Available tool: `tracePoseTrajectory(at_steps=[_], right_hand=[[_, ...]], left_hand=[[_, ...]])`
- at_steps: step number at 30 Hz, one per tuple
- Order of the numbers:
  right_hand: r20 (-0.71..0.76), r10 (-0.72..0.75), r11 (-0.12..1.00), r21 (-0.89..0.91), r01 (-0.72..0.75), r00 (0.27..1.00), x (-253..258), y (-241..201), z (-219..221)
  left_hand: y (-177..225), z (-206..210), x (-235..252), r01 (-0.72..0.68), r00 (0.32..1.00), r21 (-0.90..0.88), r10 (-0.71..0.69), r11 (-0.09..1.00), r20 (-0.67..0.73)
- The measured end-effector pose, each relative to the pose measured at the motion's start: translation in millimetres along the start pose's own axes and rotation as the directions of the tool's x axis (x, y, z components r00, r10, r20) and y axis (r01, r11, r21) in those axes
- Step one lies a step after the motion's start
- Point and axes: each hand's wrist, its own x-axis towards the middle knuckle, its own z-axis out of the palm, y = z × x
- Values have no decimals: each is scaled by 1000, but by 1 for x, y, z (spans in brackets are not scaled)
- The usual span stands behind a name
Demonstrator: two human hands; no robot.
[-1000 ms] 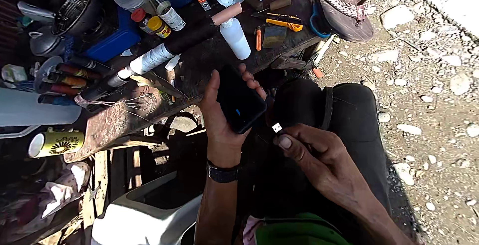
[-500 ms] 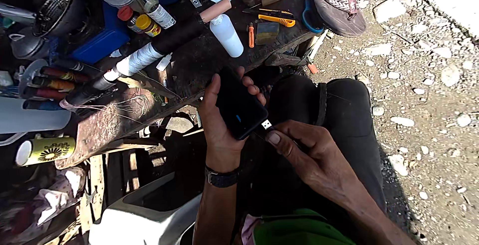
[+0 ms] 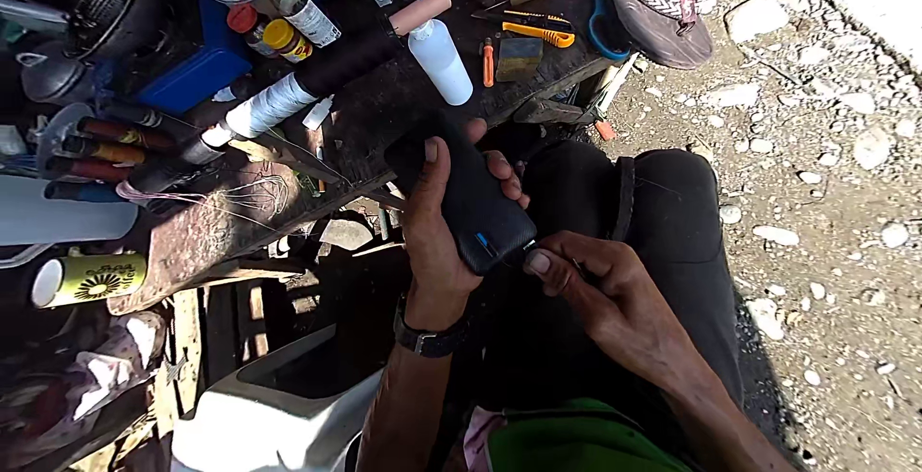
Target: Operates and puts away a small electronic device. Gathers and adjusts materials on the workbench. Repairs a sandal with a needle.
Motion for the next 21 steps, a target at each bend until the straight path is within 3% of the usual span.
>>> tracePoseTrajectory(at_steps=[8, 21], right_hand=[[36, -11, 999, 36, 9, 999, -4, 5, -2], [34, -13, 992, 122, 9, 999, -6, 11, -2]], left_hand=[[4, -2, 6, 75, 991, 10, -76, 997, 106], [3, 0, 6, 89, 991, 33, -92, 995, 95]])
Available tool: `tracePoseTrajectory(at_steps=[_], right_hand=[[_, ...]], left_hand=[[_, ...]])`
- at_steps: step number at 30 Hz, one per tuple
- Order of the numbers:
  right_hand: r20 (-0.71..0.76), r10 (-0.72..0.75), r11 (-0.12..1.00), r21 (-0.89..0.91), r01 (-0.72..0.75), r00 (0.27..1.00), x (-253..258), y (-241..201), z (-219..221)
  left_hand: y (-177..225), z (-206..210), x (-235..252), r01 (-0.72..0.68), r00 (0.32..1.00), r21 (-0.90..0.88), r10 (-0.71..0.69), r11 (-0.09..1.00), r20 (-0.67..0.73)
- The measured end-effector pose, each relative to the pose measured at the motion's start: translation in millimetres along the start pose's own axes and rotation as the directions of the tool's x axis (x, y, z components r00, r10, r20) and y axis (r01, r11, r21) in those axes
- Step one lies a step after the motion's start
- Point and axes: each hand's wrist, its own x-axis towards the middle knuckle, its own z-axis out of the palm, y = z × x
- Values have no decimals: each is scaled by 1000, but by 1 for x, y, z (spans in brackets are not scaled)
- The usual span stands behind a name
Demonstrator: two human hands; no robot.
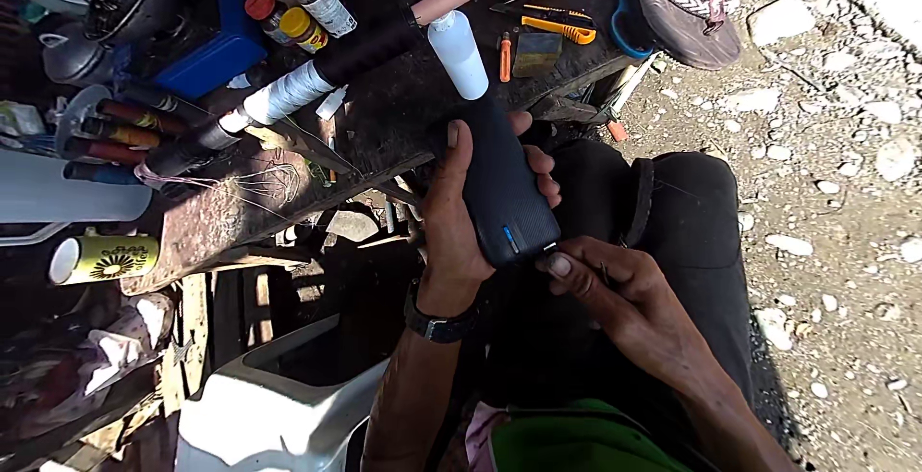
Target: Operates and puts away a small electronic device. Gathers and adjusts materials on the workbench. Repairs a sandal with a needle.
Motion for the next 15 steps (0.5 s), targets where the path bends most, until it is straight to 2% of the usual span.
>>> tracePoseTrajectory(at_steps=[3, 6, 11, 15], right_hand=[[-16, 28, 997, 65, -27, 999, 2, 3, -3], [-98, 27, 997, 71, -21, 995, 4, 4, -1], [-178, -45, 992, -127, 22, 983, 7, -3, 7], [-214, -48, 960, -279, -13, 976, 11, -2, 16]], left_hand=[[0, 2, -2, -15, 1000, -13, 15, 1000, -28], [-3, 7, -3, -61, 992, -34, 57, 998, -115], [-9, 9, -1, -104, 981, -40, 96, 994, -167], [-12, 13, -3, -121, 979, -21, 116, 992, -165]])
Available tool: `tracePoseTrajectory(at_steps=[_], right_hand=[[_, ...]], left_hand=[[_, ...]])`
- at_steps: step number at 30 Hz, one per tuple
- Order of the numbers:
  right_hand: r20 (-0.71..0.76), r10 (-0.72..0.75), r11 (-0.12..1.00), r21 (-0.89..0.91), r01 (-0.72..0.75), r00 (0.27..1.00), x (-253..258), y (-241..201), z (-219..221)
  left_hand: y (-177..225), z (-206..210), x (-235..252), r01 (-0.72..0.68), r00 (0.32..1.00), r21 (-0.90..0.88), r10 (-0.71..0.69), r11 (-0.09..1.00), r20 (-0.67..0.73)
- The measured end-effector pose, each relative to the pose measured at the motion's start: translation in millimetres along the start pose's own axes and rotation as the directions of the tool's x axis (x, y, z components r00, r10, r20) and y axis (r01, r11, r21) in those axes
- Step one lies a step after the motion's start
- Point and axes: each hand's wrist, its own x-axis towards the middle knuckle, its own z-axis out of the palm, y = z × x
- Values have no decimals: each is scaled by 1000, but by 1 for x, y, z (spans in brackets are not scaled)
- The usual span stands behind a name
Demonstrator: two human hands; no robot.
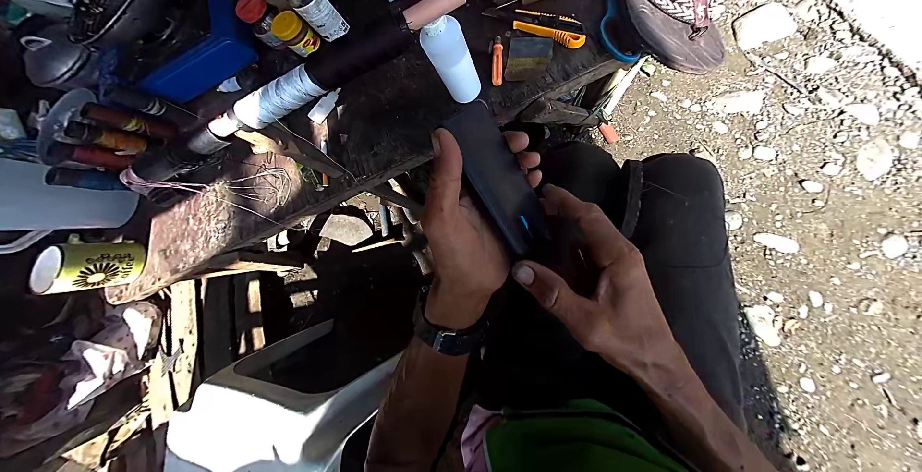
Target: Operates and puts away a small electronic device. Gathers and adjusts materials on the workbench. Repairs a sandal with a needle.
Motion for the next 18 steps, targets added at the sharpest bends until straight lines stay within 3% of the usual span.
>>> tracePoseTrajectory(at_steps=[7, 18], right_hand=[[-94, 21, 997, -69, -28, 995, -4, -7, 14], [-148, -94, 977, -203, 63, 984, -13, -18, 19]], left_hand=[[-6, -1, -8, -50, 996, -94, 56, 994, 68], [-1, -6, -9, -63, 984, -178, 91, 982, 151]])
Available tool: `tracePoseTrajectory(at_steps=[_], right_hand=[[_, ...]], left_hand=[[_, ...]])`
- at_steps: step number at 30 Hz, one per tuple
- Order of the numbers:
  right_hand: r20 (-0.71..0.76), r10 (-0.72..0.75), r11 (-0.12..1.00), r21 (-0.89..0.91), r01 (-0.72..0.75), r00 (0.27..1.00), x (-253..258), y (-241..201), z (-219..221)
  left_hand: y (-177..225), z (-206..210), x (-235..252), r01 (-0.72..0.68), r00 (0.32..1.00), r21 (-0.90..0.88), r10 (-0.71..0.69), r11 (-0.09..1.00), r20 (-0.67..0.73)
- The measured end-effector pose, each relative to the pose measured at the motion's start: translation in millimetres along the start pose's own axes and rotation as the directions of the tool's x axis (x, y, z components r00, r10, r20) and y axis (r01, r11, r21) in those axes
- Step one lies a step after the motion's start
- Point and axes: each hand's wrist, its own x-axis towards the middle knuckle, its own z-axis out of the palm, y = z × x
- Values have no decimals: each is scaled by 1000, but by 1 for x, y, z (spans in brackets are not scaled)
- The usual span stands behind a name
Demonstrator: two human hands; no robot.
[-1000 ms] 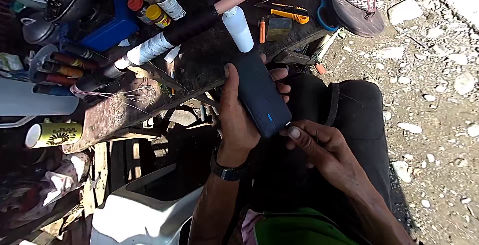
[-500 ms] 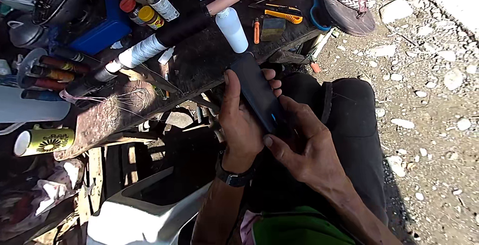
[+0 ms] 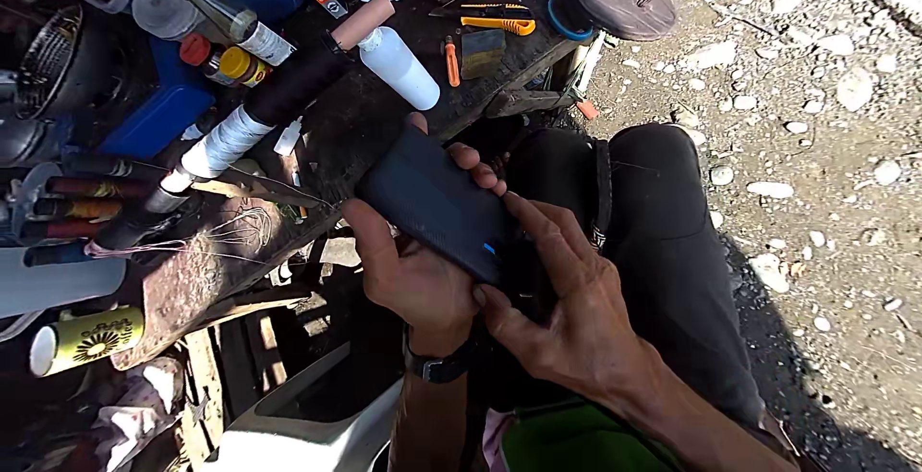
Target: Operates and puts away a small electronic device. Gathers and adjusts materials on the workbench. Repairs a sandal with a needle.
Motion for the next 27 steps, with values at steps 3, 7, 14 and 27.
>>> tracePoseTrajectory(at_steps=[3, 7, 14, 27], right_hand=[[15, -1, 1000, 8, 1, 1000, -2, -3, -3], [78, 25, 997, 76, -31, 997, -4, 0, -13], [152, 53, 988, 138, -74, 987, -5, 19, -19], [186, 29, 986, 155, -59, 982, -8, 26, -13]], left_hand=[[4, 1, 3, 32, 999, 1, -32, 999, 8], [10, -3, 6, 96, 995, 6, -96, 995, 34], [15, -13, 9, 186, 981, -31, -185, 982, 54], [20, -17, 12, 219, 973, 17, -220, 976, 68]])
